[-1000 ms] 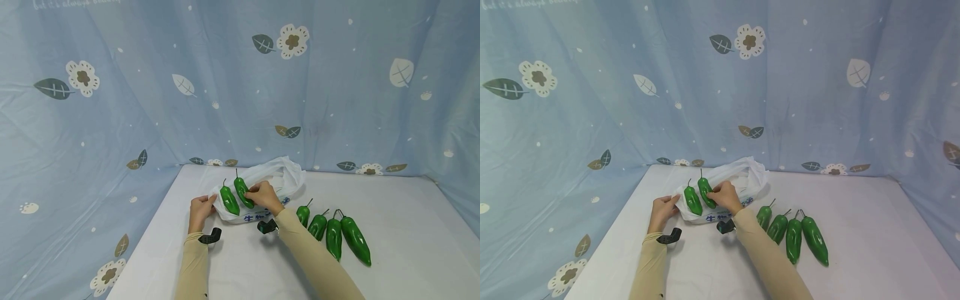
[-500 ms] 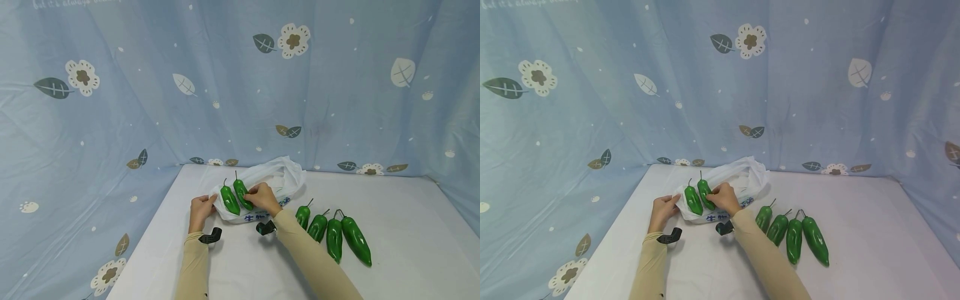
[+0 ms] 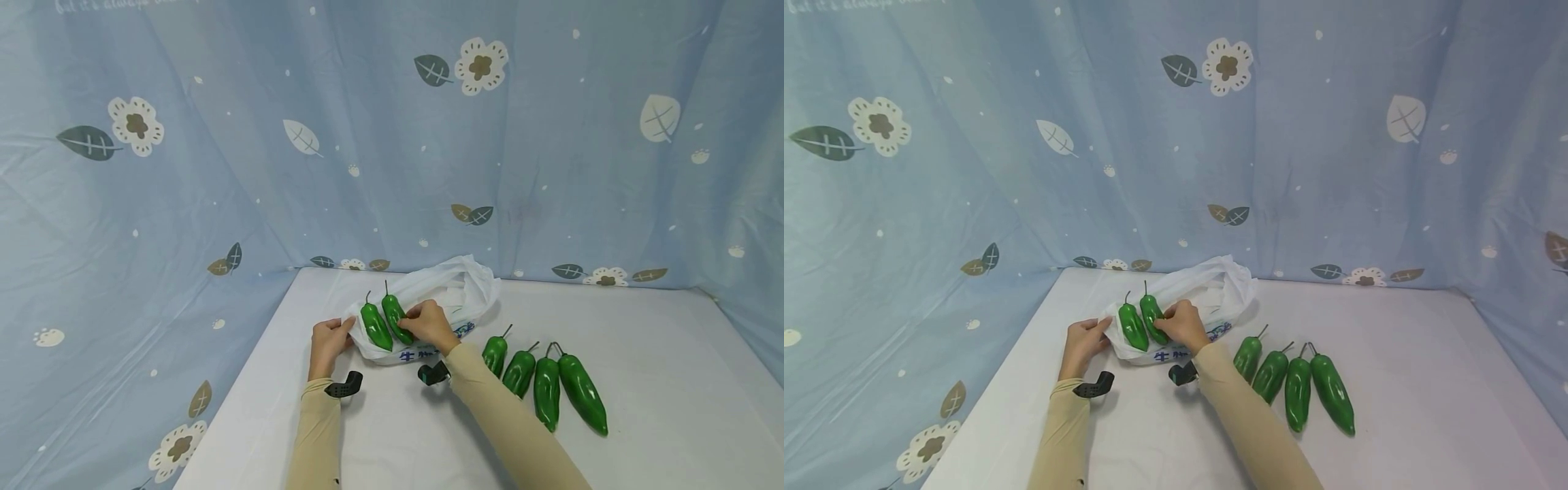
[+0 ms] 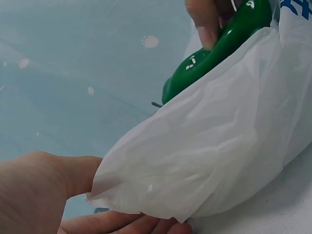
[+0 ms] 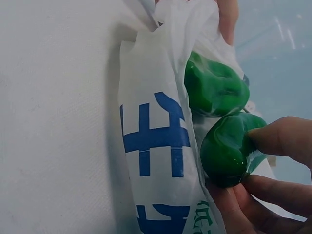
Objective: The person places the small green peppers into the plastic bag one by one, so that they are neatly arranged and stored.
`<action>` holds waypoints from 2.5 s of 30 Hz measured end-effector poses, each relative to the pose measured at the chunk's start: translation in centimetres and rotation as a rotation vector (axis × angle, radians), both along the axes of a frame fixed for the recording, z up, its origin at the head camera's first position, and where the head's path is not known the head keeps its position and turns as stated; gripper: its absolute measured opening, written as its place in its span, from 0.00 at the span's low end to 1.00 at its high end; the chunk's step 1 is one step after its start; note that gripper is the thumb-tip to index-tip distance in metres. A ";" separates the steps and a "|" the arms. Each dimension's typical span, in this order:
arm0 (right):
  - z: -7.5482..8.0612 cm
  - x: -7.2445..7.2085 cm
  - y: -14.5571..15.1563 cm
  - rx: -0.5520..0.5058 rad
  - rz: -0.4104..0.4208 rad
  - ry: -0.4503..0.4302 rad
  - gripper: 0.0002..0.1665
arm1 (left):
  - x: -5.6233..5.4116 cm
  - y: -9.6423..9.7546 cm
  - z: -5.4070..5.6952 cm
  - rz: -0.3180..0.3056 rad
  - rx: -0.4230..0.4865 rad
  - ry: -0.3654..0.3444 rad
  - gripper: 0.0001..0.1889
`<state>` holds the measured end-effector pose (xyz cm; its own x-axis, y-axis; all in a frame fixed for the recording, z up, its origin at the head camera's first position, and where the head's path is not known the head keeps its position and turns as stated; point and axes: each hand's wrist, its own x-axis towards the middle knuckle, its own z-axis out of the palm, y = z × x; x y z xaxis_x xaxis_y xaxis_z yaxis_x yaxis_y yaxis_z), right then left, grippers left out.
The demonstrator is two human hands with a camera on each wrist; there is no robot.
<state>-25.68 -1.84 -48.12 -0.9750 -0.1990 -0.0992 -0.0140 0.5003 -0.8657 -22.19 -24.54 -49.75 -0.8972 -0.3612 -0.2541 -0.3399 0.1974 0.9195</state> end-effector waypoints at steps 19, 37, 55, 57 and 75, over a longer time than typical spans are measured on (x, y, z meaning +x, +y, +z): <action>-0.3 0.0 -0.3 0.052 0.007 0.054 0.18 | 0.0 0.0 -0.1 -0.002 -0.008 0.003 0.31; -0.7 0.0 -0.7 0.082 0.011 0.071 0.18 | -0.1 0.0 -0.2 0.012 -0.001 0.023 0.31; -0.4 0.4 -1.0 0.109 -0.001 0.091 0.16 | -0.1 0.0 0.0 -0.004 -0.009 0.018 0.30; -0.3 0.5 -1.0 0.112 -0.004 0.085 0.16 | -0.1 0.0 -0.1 -0.004 -0.006 0.015 0.31; -0.2 0.7 -0.4 0.136 0.000 0.112 0.25 | 0.0 0.2 -0.1 -0.009 -0.012 0.024 0.30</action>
